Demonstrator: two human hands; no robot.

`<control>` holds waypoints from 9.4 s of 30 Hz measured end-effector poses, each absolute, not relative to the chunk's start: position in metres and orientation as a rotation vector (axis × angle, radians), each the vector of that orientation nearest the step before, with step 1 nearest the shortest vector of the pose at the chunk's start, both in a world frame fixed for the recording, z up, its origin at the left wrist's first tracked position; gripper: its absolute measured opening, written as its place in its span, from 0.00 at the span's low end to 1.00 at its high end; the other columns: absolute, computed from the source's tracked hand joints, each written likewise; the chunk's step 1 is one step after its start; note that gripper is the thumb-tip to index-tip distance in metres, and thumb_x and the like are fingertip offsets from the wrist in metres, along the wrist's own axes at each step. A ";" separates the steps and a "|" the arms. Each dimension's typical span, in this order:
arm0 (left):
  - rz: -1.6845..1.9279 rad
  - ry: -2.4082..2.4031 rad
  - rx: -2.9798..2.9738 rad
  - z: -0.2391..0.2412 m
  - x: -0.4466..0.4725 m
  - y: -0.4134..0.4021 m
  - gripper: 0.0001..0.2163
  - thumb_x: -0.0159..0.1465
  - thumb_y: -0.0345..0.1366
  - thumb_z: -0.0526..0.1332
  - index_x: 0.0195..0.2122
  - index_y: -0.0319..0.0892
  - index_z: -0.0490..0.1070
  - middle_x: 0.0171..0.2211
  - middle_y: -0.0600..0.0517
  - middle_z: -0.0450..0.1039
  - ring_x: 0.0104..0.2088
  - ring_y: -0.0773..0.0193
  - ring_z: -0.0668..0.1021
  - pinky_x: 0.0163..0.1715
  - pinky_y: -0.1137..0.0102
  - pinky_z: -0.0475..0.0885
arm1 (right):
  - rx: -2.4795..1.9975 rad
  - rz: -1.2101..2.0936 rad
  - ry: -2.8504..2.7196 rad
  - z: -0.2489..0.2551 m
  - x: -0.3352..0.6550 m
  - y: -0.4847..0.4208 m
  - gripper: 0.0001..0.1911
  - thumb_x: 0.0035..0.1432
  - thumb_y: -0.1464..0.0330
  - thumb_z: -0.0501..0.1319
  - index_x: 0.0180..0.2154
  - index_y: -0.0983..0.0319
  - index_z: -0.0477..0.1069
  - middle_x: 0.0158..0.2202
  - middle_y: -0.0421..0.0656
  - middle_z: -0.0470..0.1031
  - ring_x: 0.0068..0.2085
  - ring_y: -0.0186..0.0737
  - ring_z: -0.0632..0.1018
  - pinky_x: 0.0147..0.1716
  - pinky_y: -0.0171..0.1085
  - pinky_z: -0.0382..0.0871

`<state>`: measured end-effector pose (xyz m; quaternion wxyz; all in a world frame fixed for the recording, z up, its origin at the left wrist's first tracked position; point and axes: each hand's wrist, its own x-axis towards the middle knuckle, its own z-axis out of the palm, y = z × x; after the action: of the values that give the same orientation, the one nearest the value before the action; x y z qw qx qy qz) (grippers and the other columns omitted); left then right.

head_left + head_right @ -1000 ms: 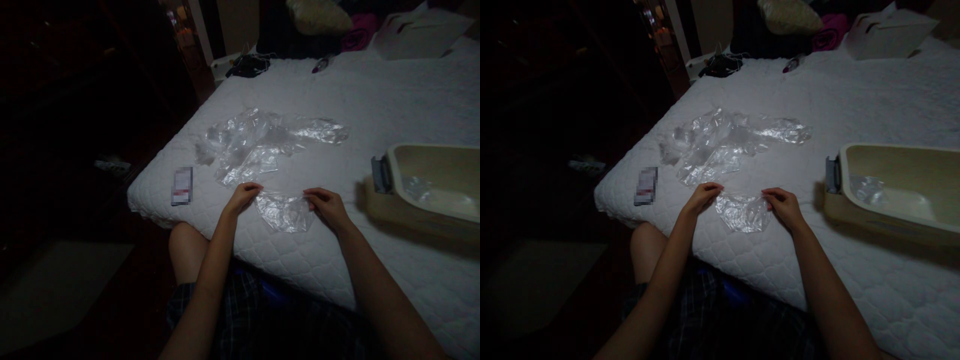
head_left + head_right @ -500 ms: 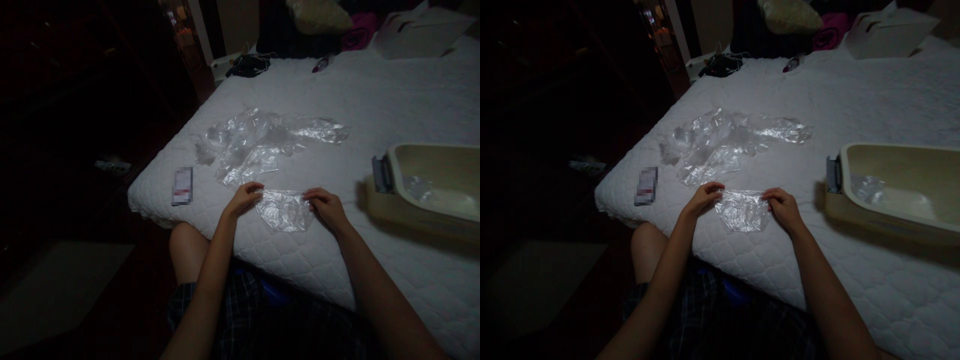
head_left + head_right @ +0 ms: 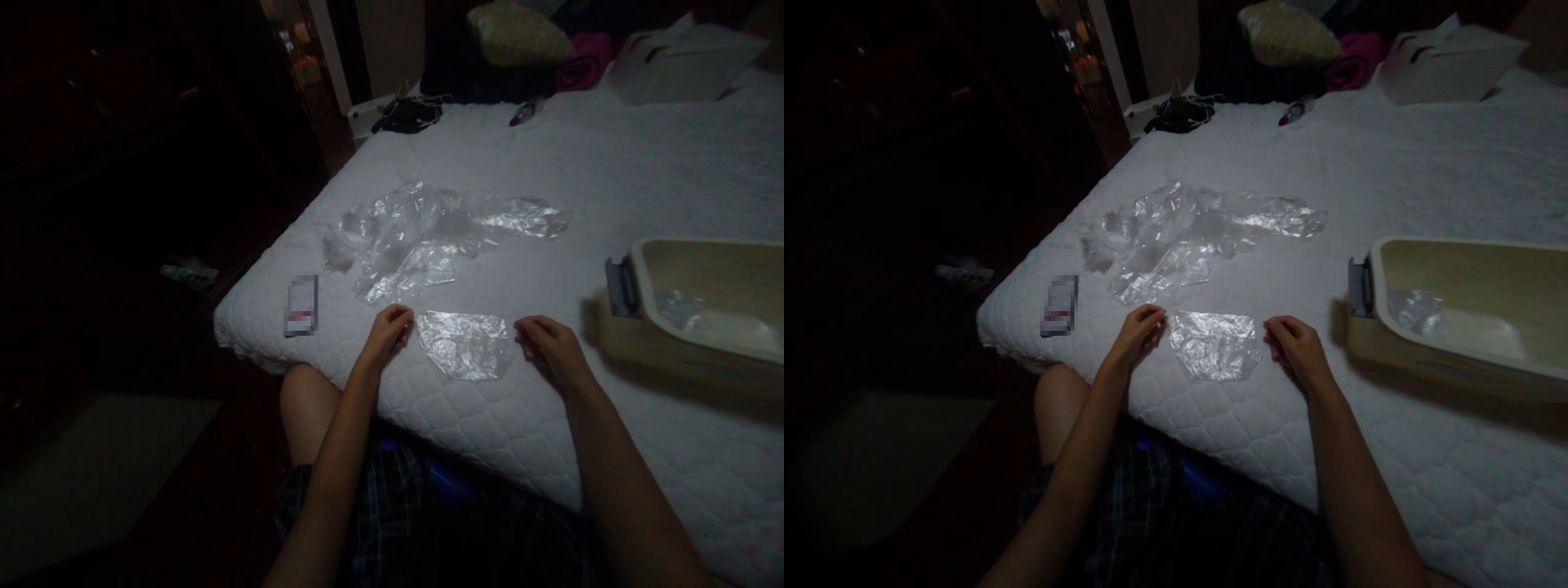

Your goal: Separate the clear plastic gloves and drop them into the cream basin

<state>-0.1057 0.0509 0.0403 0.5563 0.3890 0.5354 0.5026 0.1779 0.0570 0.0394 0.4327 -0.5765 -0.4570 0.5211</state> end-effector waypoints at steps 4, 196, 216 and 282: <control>0.906 1.318 0.975 0.040 -0.110 0.043 0.18 0.54 0.49 0.60 0.24 0.37 0.66 0.21 0.52 0.68 0.09 0.77 0.63 0.08 0.78 0.50 | -1.545 1.442 -1.279 0.042 0.184 0.053 0.23 0.51 0.49 0.57 0.27 0.65 0.70 0.11 0.36 0.60 0.11 0.25 0.56 0.10 0.28 0.43; 0.584 1.148 2.469 0.026 -0.104 -0.011 0.13 0.62 0.40 0.58 0.47 0.47 0.71 0.59 0.49 0.58 0.63 0.54 0.54 0.60 0.50 0.49 | -1.408 -0.031 -2.397 0.038 0.098 -0.040 0.19 0.55 0.74 0.52 0.49 0.67 0.68 0.41 0.52 0.72 0.42 0.47 0.72 0.41 0.43 0.67; 1.090 0.923 2.635 0.013 -0.073 0.004 0.11 0.64 0.32 0.54 0.48 0.43 0.67 0.51 0.46 0.69 0.56 0.57 0.67 0.48 0.57 0.69 | -1.093 0.838 -1.810 0.026 0.137 -0.013 0.09 0.47 0.76 0.52 0.22 0.59 0.67 0.31 0.41 0.75 0.35 0.39 0.76 0.38 0.39 0.70; 1.013 1.571 2.169 0.018 -0.034 -0.002 0.15 0.64 0.38 0.54 0.22 0.40 0.71 0.27 0.51 0.68 0.32 0.65 0.71 0.36 0.66 0.66 | -1.695 0.494 -1.576 0.025 0.122 -0.014 0.15 0.54 0.55 0.57 0.37 0.58 0.65 0.24 0.41 0.77 0.27 0.43 0.77 0.26 0.37 0.64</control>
<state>-0.0344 -0.0017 0.0179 0.1387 0.7503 0.5433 0.3502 0.1223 -0.0144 0.0249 0.3778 -0.6631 -0.6167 0.1931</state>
